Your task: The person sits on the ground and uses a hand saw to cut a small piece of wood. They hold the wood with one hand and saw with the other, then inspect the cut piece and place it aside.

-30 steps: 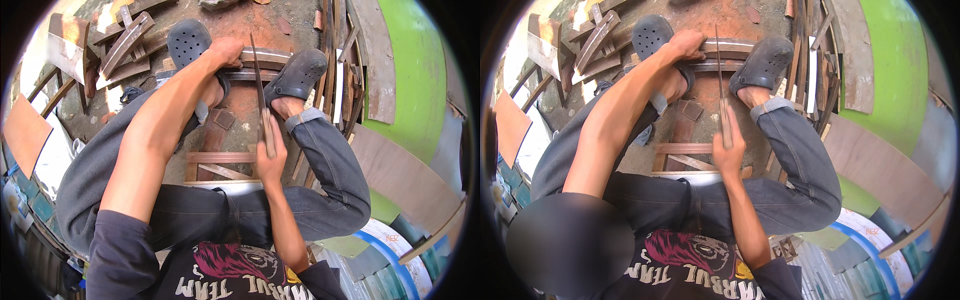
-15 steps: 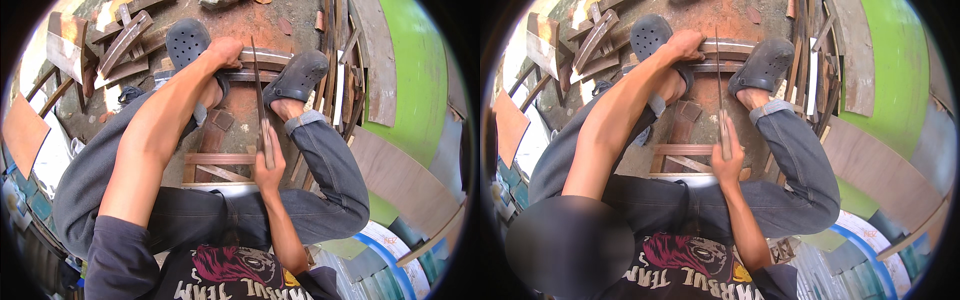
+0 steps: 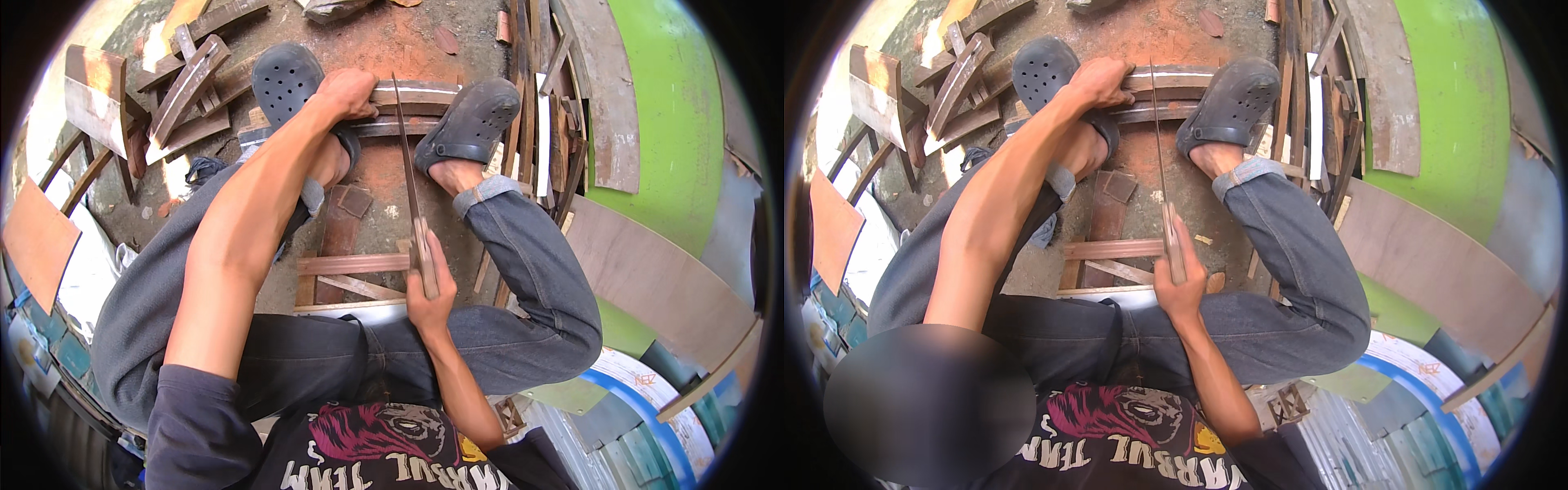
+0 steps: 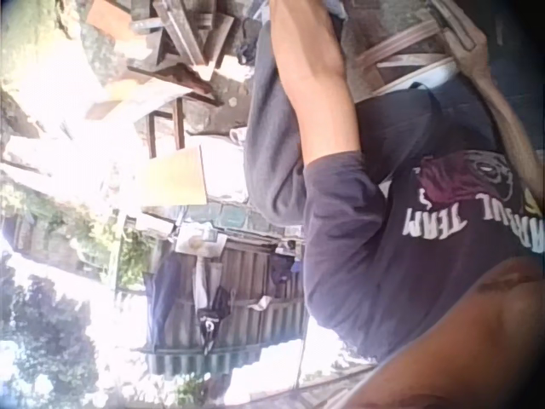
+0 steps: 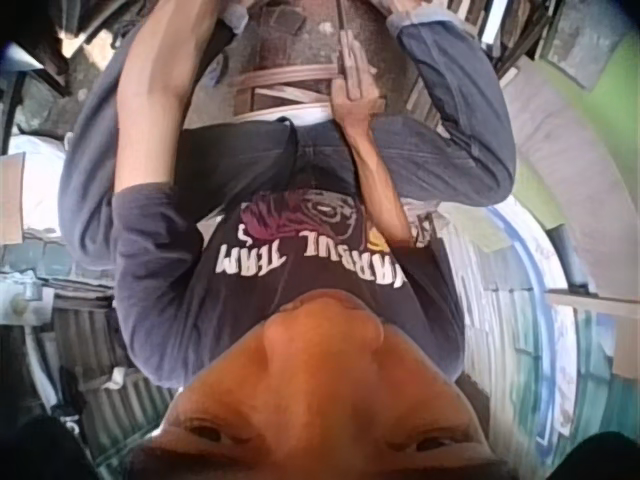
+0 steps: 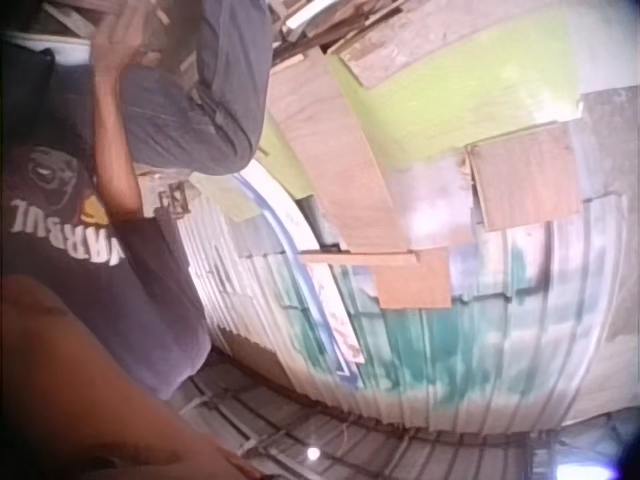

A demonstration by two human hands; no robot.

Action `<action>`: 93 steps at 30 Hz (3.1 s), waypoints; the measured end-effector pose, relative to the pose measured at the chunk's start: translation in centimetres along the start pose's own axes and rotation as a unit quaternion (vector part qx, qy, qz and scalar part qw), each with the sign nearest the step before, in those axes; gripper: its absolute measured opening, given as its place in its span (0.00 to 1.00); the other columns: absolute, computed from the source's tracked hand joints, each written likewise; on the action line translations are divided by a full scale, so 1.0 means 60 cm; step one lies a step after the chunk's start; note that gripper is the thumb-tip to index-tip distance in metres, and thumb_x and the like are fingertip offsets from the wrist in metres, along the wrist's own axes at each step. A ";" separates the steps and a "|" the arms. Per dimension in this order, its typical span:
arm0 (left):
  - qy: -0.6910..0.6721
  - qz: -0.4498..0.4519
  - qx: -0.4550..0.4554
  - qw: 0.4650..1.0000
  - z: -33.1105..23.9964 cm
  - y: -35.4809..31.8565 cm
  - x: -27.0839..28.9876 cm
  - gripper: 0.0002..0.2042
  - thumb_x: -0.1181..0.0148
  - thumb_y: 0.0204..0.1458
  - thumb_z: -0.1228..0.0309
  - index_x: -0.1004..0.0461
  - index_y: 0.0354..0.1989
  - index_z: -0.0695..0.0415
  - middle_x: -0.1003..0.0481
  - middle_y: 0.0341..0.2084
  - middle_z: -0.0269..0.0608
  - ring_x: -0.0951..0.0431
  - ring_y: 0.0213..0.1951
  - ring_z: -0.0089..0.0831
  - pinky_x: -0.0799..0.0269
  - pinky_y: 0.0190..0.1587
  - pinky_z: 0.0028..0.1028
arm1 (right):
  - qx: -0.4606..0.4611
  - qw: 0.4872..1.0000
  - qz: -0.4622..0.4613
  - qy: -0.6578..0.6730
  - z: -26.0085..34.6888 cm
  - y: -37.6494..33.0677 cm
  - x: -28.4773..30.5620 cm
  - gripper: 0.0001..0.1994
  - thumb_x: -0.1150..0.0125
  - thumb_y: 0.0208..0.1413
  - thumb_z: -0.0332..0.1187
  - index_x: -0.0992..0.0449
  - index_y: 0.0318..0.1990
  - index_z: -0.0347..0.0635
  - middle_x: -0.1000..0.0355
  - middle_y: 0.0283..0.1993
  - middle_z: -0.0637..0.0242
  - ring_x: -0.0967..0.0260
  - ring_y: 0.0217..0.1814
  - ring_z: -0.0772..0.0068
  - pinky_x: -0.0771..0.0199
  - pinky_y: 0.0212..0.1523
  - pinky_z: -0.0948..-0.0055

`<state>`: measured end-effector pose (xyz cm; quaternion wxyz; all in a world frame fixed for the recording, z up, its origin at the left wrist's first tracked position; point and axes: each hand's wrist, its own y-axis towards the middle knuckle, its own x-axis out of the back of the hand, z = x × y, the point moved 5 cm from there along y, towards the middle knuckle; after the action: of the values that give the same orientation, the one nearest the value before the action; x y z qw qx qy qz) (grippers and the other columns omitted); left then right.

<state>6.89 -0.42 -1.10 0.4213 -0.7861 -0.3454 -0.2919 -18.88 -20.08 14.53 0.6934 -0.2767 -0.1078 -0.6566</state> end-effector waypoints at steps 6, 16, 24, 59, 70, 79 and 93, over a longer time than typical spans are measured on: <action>-0.003 -0.014 -0.030 0.999 -0.011 0.003 0.003 0.22 0.27 0.43 0.60 0.22 0.42 0.62 0.20 0.35 0.60 0.20 0.43 0.57 0.25 0.48 0.47 | 0.039 0.995 -0.029 0.090 -0.041 0.242 -0.079 0.32 0.49 0.49 0.19 0.33 0.67 0.34 0.28 0.64 0.50 0.30 0.67 0.62 0.34 0.65 0.69; -0.015 -0.021 -0.008 1.000 0.002 -0.014 -0.003 0.22 0.27 0.43 0.60 0.22 0.42 0.63 0.20 0.35 0.60 0.19 0.43 0.56 0.25 0.47 0.47 | 0.029 0.999 -0.002 0.017 0.011 -0.005 0.014 0.33 0.51 0.47 0.16 0.34 0.67 0.31 0.30 0.64 0.44 0.29 0.66 0.55 0.29 0.62 0.64; 0.010 -0.023 -0.023 0.999 -0.009 0.002 0.004 0.23 0.26 0.42 0.59 0.21 0.42 0.61 0.20 0.35 0.59 0.19 0.43 0.55 0.24 0.48 0.46 | 0.009 0.996 -0.045 0.077 -0.030 0.244 -0.088 0.29 0.48 0.53 0.22 0.33 0.66 0.32 0.29 0.65 0.49 0.32 0.67 0.63 0.37 0.67 0.72; 0.003 -0.037 -0.005 0.999 0.012 0.003 -0.019 0.23 0.27 0.41 0.58 0.21 0.41 0.63 0.19 0.35 0.59 0.19 0.42 0.55 0.23 0.47 0.46 | 0.009 1.000 0.003 0.018 0.011 -0.026 0.010 0.31 0.54 0.49 0.17 0.35 0.66 0.24 0.31 0.66 0.44 0.37 0.72 0.57 0.41 0.70 0.65; 0.004 -0.026 -0.022 0.999 0.010 -0.006 -0.011 0.23 0.26 0.41 0.58 0.21 0.40 0.63 0.19 0.33 0.60 0.18 0.40 0.55 0.22 0.46 0.46 | 0.024 0.998 -0.011 0.061 -0.009 0.192 -0.080 0.31 0.51 0.51 0.19 0.35 0.67 0.31 0.31 0.66 0.48 0.33 0.69 0.58 0.37 0.68 0.67; -0.006 -0.019 -0.018 1.000 -0.003 -0.002 -0.006 0.23 0.27 0.42 0.59 0.21 0.40 0.64 0.20 0.34 0.61 0.19 0.41 0.56 0.23 0.47 0.46 | 0.003 0.999 0.017 0.046 -0.034 0.130 -0.041 0.30 0.52 0.52 0.19 0.36 0.67 0.27 0.31 0.66 0.49 0.32 0.67 0.63 0.35 0.66 0.70; 0.002 -0.018 -0.017 1.000 -0.002 -0.009 -0.015 0.23 0.26 0.42 0.60 0.21 0.43 0.63 0.20 0.35 0.60 0.19 0.42 0.56 0.24 0.48 0.47 | 0.035 0.999 -0.012 0.036 -0.048 0.055 -0.029 0.33 0.52 0.48 0.15 0.36 0.68 0.30 0.29 0.64 0.45 0.32 0.69 0.58 0.33 0.65 0.67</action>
<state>5.89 -0.56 -1.46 0.4035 -0.7863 -0.3536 -0.3063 -16.50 -20.14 10.45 0.6981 -0.2271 -0.1086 -0.6702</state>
